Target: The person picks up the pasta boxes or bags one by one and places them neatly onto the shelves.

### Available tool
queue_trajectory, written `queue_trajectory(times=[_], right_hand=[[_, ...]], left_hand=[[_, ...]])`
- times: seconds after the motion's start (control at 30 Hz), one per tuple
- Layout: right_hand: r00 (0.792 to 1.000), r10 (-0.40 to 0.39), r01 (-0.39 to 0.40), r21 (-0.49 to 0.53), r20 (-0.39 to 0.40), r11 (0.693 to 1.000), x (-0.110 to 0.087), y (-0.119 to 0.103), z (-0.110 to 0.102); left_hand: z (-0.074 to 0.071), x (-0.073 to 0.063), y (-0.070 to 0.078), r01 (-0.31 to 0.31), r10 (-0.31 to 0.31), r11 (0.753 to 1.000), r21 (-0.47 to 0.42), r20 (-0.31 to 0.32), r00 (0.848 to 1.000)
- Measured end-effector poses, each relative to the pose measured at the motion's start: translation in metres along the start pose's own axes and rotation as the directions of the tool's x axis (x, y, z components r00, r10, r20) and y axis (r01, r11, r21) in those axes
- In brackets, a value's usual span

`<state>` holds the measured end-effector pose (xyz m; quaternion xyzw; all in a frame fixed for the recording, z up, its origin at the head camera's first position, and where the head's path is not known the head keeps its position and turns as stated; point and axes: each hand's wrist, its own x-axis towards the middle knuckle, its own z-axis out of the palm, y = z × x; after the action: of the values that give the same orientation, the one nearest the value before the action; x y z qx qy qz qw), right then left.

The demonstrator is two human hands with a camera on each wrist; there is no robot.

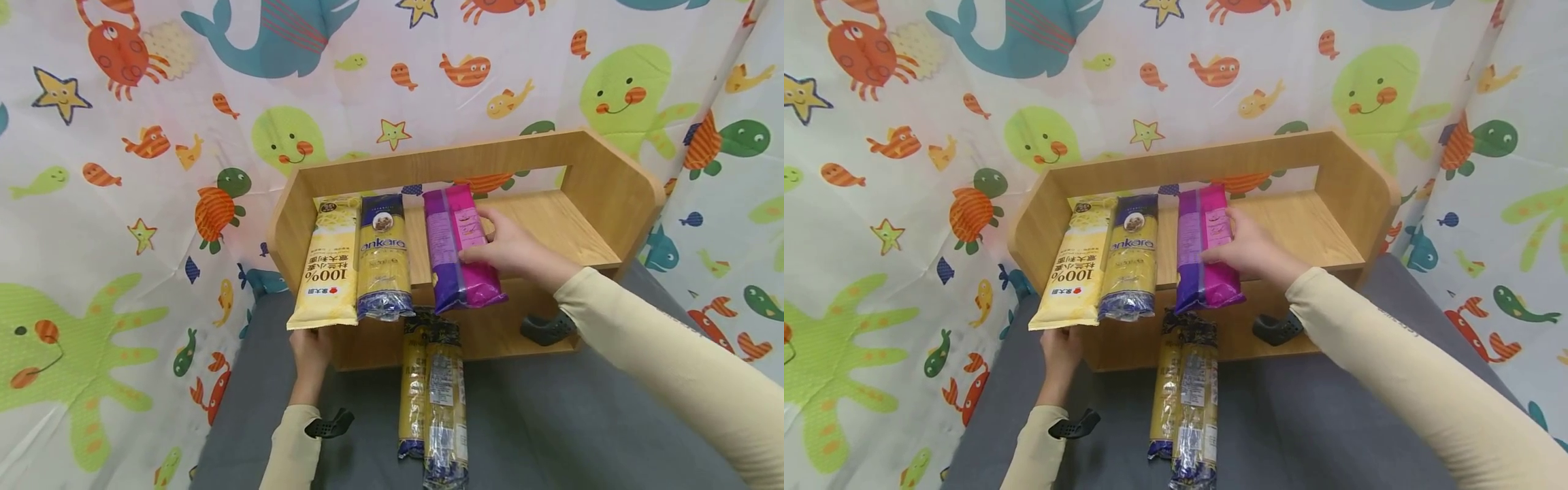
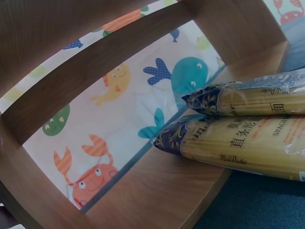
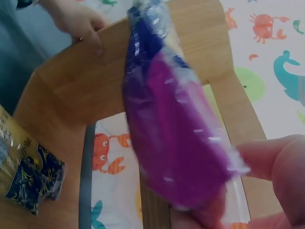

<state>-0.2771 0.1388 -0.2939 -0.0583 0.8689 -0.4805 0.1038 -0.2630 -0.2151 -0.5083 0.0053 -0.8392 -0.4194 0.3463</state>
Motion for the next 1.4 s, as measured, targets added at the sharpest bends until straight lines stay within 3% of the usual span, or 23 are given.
queue_trajectory(times=[0.2,0.4,0.63,1.4], right_hand=[[0.999,-0.020,0.013,-0.147,-0.047,0.989,-0.010,0.005,-0.016],[0.979,-0.202,0.204,-0.289,0.039,0.935,-0.020,0.019,-0.020],[0.941,-0.327,0.338,-0.320,0.089,0.885,-0.023,0.038,-0.005],[0.942,-0.317,0.335,-0.289,0.109,0.897,-0.009,0.031,0.031]], left_hand=[[0.001,0.000,0.000,0.008,-0.008,1.000,0.011,0.008,1.000],[0.001,0.000,0.001,0.021,-0.021,1.000,0.001,-0.004,1.000],[0.001,0.001,0.002,0.000,0.000,1.000,0.002,0.009,1.000],[-0.001,0.001,0.002,-0.001,0.000,1.000,0.025,0.006,1.000]])
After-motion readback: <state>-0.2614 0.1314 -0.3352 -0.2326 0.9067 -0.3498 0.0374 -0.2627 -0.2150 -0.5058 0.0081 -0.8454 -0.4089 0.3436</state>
